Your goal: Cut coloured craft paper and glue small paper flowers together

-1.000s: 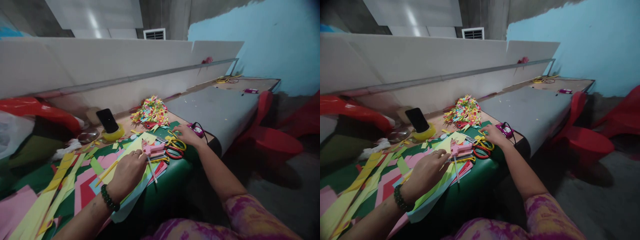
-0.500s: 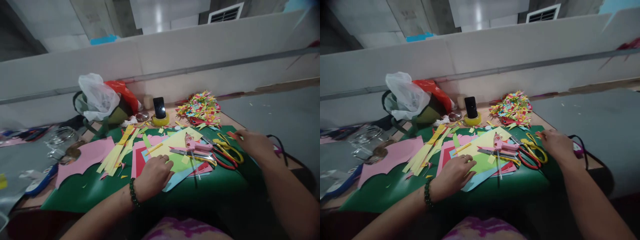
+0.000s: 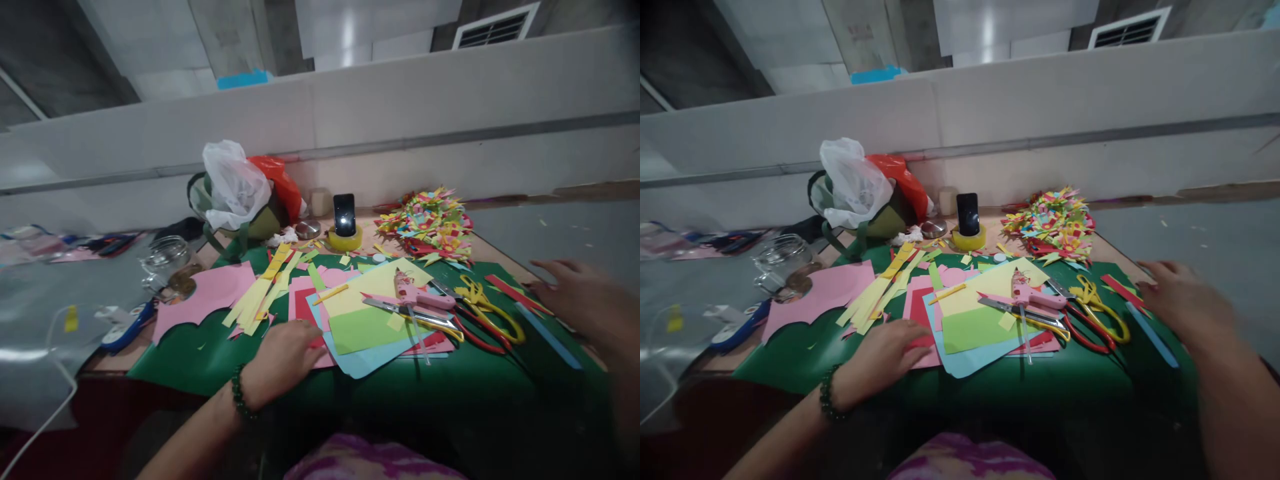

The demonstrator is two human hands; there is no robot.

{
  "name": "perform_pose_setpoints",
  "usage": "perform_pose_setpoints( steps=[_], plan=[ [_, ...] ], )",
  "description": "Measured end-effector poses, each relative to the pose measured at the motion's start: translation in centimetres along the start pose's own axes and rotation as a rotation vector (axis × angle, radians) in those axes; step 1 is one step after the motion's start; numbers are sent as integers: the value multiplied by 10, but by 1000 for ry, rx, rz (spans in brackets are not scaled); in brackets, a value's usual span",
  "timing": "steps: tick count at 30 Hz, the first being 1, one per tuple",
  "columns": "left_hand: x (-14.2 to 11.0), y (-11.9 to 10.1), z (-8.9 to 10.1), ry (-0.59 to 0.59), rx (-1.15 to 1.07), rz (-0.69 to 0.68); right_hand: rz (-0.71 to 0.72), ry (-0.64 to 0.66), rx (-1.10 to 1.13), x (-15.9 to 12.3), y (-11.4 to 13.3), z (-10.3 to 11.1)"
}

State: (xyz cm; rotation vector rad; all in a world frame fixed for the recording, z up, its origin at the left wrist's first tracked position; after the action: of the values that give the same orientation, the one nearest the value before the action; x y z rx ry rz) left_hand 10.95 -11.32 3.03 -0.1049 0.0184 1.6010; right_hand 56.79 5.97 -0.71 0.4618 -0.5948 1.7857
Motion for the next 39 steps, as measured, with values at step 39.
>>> perform_pose_setpoints(
  steps=[39],
  plan=[
    [-5, -18, -25, 196, 82, -91, 204, -8, 551, 4, 133, 24]
  ],
)
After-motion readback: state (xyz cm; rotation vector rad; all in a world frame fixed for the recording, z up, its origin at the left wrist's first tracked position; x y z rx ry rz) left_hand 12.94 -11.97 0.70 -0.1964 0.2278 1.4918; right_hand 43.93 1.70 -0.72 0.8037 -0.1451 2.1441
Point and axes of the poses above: each hand's wrist, its own x-axis towards the middle knuckle, its own z-axis out of the back of the hand, y = z × x, the point moved 4 cm from there along x, towards the middle knuckle, and after that the axes turned 15 degrees about z, right-handed, at the moved point
